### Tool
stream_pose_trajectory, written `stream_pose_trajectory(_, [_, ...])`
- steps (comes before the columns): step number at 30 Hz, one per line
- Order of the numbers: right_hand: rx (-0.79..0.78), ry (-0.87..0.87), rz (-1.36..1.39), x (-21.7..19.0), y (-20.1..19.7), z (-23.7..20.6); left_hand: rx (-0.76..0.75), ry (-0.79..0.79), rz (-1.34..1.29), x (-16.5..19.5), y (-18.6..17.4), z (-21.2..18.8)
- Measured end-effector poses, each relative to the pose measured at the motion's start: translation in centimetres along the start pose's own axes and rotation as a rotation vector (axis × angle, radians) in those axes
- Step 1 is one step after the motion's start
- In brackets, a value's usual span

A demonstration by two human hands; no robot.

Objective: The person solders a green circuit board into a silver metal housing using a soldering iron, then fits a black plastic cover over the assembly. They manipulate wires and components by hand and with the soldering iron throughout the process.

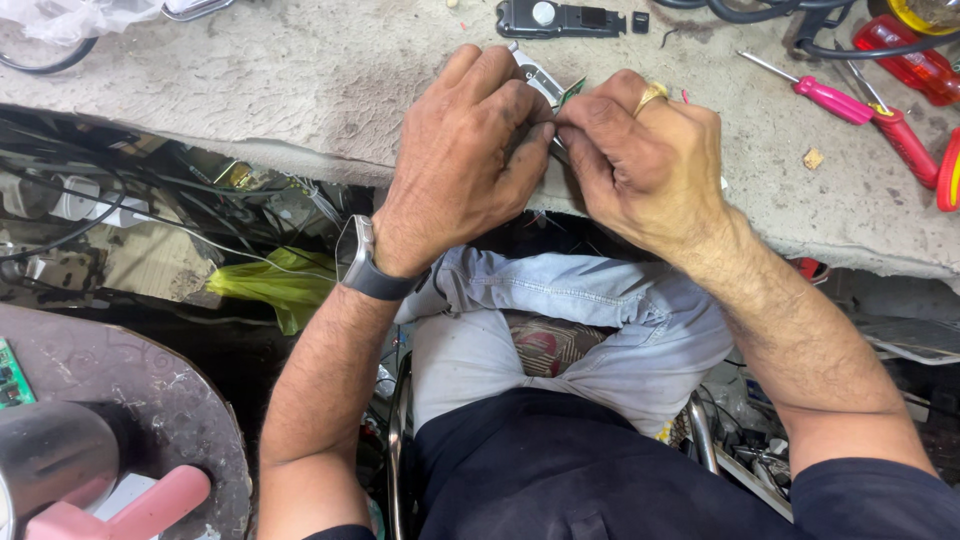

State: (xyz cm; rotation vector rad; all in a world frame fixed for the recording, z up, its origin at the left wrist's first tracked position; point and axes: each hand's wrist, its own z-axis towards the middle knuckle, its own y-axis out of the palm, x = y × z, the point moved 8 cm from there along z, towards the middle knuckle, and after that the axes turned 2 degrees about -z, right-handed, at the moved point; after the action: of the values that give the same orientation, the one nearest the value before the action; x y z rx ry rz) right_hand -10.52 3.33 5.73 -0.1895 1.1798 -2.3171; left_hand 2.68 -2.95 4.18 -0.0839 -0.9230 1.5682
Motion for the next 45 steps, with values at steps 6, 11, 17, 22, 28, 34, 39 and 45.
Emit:
stream_pose_trajectory(6, [-0.080,-0.043,-0.042,-0.2,0.2,0.6,0.059,-0.027,0.038,-0.1,0.6,-0.3])
stream_pose_trajectory(11, [0.016,0.039,0.124,0.4,-0.4,0.6,0.109,-0.085,-0.052,-0.9,0.1,-0.4])
stream_pose_trajectory(17, [0.042,-0.045,0.112,0.1,-0.6,-0.2,0.073,-0.048,0.044,-0.2,-0.2,-0.1])
stream_pose_trajectory(22, [0.022,-0.028,0.084,0.6,-0.1,-0.7,0.052,-0.049,0.007,-0.2,-0.5,-0.2])
stream_pose_trajectory(28, [0.003,0.000,0.140,1.3,0.2,-0.9,0.094,0.027,-0.030,0.4,-0.7,-0.6])
stream_pose_trajectory(34, [-0.003,0.015,0.169,1.7,0.3,-0.8,0.041,0.202,0.088,1.2,-0.9,-1.1])
stream_pose_trajectory(39, [-0.015,0.022,0.201,1.6,0.4,-0.6,0.038,0.322,0.228,1.7,-1.0,-1.1])
stream_pose_trajectory(45, [-0.034,0.051,0.200,1.8,0.4,-0.6,-0.014,0.353,0.291,1.7,-0.9,-1.0])
